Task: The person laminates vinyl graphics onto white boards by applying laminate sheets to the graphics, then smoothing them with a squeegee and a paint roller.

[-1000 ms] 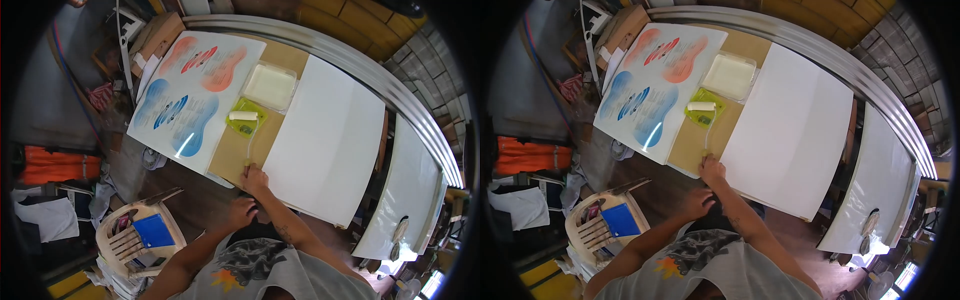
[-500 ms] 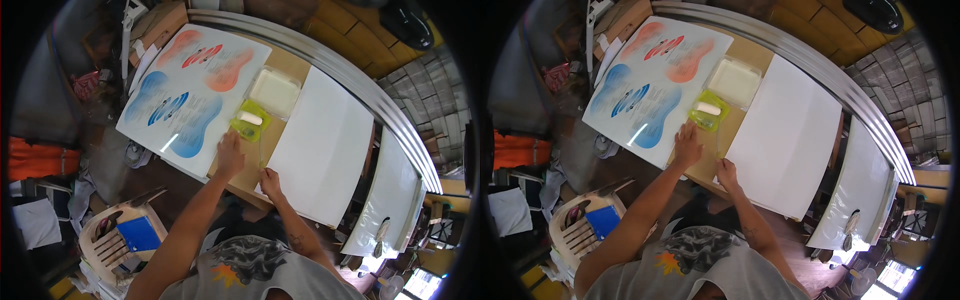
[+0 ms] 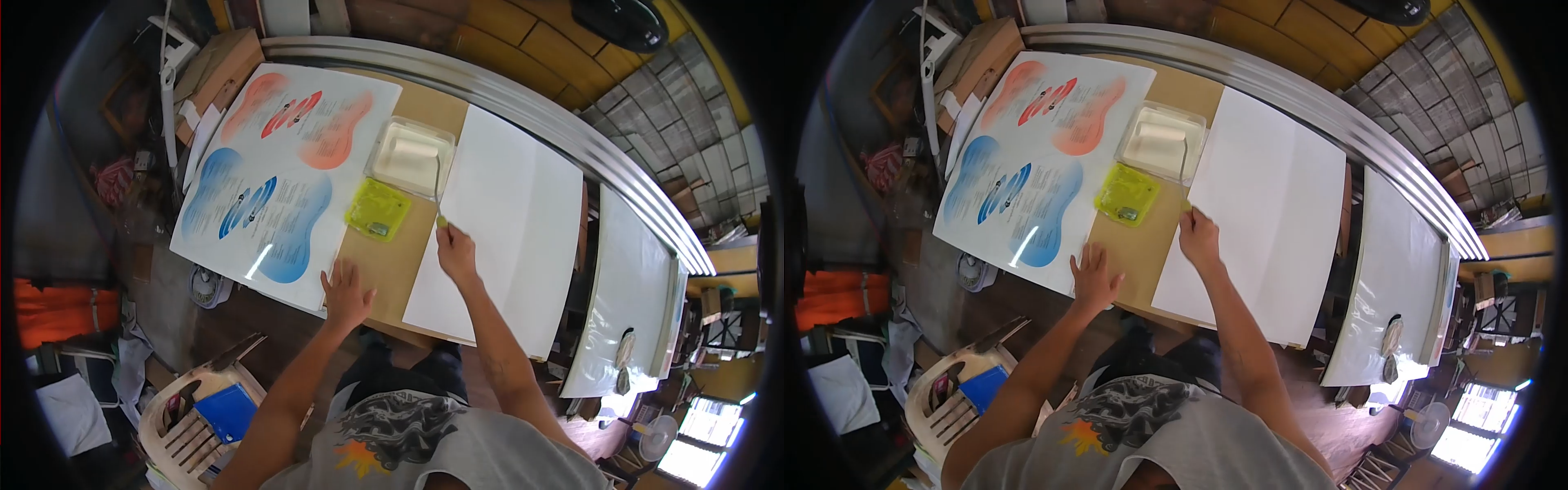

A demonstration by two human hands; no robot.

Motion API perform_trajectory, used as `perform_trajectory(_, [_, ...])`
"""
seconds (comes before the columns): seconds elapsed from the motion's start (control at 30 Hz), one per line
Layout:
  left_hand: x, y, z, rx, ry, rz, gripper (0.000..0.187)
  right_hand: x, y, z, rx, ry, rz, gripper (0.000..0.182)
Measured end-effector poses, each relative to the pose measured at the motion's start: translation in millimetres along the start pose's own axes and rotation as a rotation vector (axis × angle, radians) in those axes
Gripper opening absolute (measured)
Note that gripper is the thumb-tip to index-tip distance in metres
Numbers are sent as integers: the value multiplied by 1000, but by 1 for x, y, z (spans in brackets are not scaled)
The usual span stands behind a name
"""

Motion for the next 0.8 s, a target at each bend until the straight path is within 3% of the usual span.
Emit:
perform_trajectory(0.37, [11,-13,6,29,45,-105,82,32,42,19,188,-184,-144,32])
perform_trajectory(0.8, [18,-14,7,31,70,-140,83,18,40,17,141,-320,-172,32])
Point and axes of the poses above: each hand's wrist, its own y-axis towards the middle knuckle, its own x-axis out of the palm, z = x × y, the point moved 10 cm from there along y, towards the middle knuckle, and after that the axes turned 12 degrees about z, right-handed, at the moved point
